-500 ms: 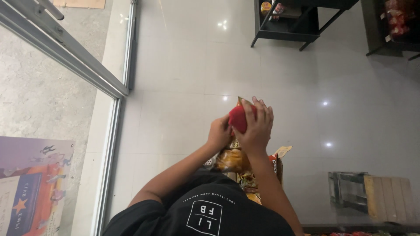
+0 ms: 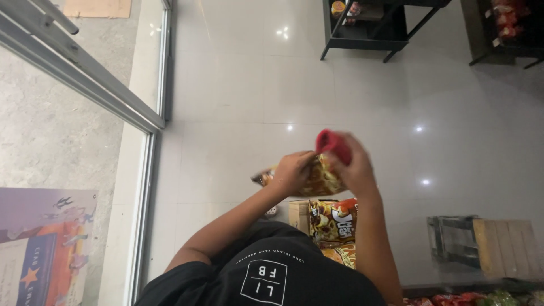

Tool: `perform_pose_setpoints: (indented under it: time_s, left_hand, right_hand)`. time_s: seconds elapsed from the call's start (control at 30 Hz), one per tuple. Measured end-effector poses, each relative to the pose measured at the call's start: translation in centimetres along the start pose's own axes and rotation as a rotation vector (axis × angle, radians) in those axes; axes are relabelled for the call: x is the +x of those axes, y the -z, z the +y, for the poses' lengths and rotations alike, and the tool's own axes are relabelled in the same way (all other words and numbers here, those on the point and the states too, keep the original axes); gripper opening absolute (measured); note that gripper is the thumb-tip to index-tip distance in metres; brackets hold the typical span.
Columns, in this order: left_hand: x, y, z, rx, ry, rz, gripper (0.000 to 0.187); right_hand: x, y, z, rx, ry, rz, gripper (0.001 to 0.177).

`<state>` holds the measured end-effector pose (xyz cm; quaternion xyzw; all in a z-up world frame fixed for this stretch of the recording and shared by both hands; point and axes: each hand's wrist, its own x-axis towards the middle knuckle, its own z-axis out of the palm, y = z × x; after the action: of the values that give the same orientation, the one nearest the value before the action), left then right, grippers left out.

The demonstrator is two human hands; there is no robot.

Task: Cleaning a retail shelf and stocking it with snack bags from a box.

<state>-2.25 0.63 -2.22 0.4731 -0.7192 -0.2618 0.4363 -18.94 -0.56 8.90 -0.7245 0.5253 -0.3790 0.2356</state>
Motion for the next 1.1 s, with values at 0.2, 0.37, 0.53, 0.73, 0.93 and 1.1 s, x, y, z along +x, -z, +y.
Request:
perform_pose_setpoints:
  time_s: [0.2,0.37,0.53,0.73,0.93,1.1]
  left_hand:
    - [0.1,2.4,0.4,-0.003,-0.173,-0.073,0.020]
    - [-0.8,0.4,0.0,0.067,-0.121,-0.168,0.008]
    - [-0.1,0.2,0.7,0.014,-0.209,-0.248,0.017]
    - [2.2,-0.5,1.4,0.066,-0.333,-0.290,0.017]
    - [3.4,1.8,4.2,-0.120,-0.342,-0.381,0.017]
    - [3.9,5.1,2.5,-0.493,-0.047,-0.279,0.031]
  right_hand:
    - [-2.9,-2.3,-0.7,-0.126,0.194,-0.032,0.077]
    - [-5.4,-2.8,4.0,-0.180,0.108,0.190,0.043]
    - [-5.6,-1.4,2.1,-0.092,-0.088,0.220,0.036]
    - [-5.5,1.4,-0.5,0.100,-0.234,0.254,0.030]
    - [-6.1,2.6,-3.8,0.340,-0.260,0.347,0.024]
    - [-8.4,5.2,0.2,0.490,-0.386,0.578,0.050]
